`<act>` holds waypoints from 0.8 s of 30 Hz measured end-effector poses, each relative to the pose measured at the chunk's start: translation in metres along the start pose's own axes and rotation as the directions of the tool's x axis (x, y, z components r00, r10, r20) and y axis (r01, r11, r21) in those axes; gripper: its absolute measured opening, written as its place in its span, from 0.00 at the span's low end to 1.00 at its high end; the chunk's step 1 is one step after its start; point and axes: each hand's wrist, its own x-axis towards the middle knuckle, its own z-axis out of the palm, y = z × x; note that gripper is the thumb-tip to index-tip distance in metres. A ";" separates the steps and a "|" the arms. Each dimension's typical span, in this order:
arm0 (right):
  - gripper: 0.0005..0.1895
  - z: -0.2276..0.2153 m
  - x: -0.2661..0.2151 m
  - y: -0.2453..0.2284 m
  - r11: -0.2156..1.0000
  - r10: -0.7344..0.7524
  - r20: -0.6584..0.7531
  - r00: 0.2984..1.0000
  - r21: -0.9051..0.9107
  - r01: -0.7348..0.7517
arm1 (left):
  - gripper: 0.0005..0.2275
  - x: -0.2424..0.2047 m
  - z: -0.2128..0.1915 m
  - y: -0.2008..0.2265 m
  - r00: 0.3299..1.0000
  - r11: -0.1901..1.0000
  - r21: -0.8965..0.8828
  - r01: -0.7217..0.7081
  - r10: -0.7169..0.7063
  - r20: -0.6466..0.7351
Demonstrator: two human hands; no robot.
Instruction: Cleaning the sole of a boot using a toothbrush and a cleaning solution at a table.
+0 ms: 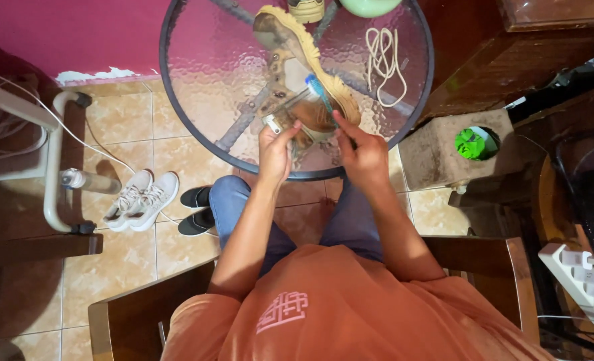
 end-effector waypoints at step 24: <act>0.20 0.008 0.000 0.022 0.985 -0.006 -0.045 0.999 -0.172 -0.002 | 0.03 -0.010 0.031 0.030 0.999 0.998 0.051 -0.048 0.048 0.012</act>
